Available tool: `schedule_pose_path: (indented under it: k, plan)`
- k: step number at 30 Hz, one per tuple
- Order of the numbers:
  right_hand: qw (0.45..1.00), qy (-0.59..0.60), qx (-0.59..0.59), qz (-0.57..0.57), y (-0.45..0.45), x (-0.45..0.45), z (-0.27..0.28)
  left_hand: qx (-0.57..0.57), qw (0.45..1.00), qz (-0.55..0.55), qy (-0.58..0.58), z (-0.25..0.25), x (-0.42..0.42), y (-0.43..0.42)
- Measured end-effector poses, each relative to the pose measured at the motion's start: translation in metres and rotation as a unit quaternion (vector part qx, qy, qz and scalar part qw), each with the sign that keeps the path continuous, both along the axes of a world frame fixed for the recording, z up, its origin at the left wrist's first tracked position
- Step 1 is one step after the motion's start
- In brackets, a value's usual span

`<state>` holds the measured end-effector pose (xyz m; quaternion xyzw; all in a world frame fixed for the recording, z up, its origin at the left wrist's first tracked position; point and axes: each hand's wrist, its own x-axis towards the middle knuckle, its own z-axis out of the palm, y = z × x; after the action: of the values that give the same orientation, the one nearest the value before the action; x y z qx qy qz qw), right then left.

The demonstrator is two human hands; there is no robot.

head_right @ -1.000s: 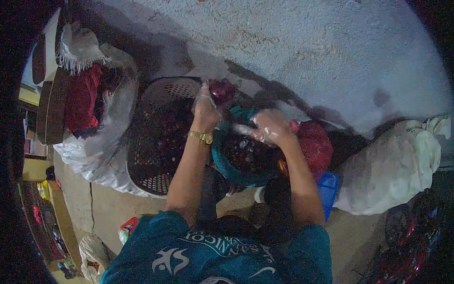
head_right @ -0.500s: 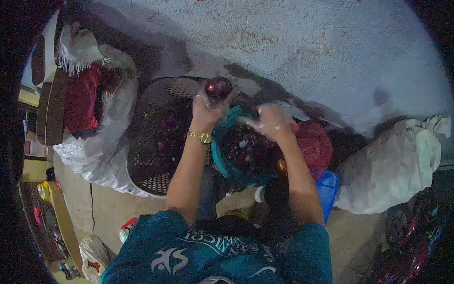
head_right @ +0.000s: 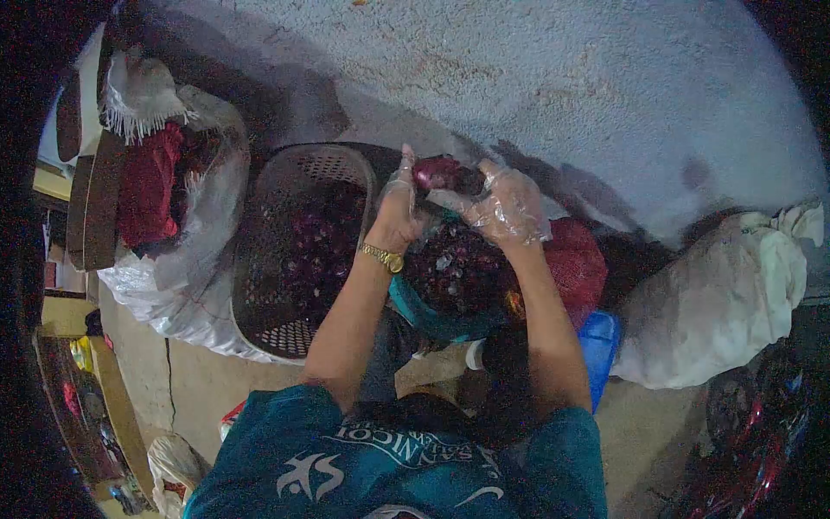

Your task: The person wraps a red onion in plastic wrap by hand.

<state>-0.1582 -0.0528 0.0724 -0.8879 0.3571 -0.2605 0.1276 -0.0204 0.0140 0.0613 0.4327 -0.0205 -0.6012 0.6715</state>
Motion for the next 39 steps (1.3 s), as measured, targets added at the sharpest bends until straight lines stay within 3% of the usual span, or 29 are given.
schedule_pose_path:
  k: [6,8,14,18,21,26,29,33,35,39]
  plan:
    - [0.998,-0.054,-0.035,0.018,-0.009,0.001,-0.024,0.054,0.998,-0.016,-0.042,-0.017,0.004,-0.006]
    - [0.999,-0.030,-0.034,0.000,-0.001,0.001,-0.007,-0.036,0.998,-0.036,-0.021,-0.019,0.004,-0.005]
    - [0.999,0.026,0.045,-0.002,-0.001,-0.001,-0.007,-0.023,0.999,-0.026,0.000,0.015,-0.007,0.004]
    - [0.996,0.056,0.058,-0.044,0.002,-0.001,-0.009,-0.043,0.999,-0.020,0.008,-0.001,-0.003,-0.001]
    - [0.999,-0.022,0.023,0.008,-0.003,-0.001,-0.019,-0.038,0.999,-0.025,0.012,-0.005,-0.002,-0.002]
    - [0.991,0.075,0.091,0.057,0.013,0.001,0.016,-0.031,0.997,0.016,0.069,-0.016,0.010,-0.005]
    - [0.995,0.053,-0.016,0.084,-0.001,-0.004,-0.024,-0.087,0.994,0.032,0.058,-0.015,0.017,-0.001]
    - [0.995,0.068,0.009,0.067,0.003,-0.004,-0.009,-0.128,0.988,0.062,0.065,-0.015,0.024,0.000]
    - [0.993,0.102,0.050,0.005,0.000,-0.005,-0.017,-0.158,0.978,0.096,0.102,-0.012,0.026,0.001]
    - [0.980,0.192,0.001,0.047,-0.010,-0.006,-0.034,-0.187,0.975,0.060,0.100,-0.022,0.028,0.000]
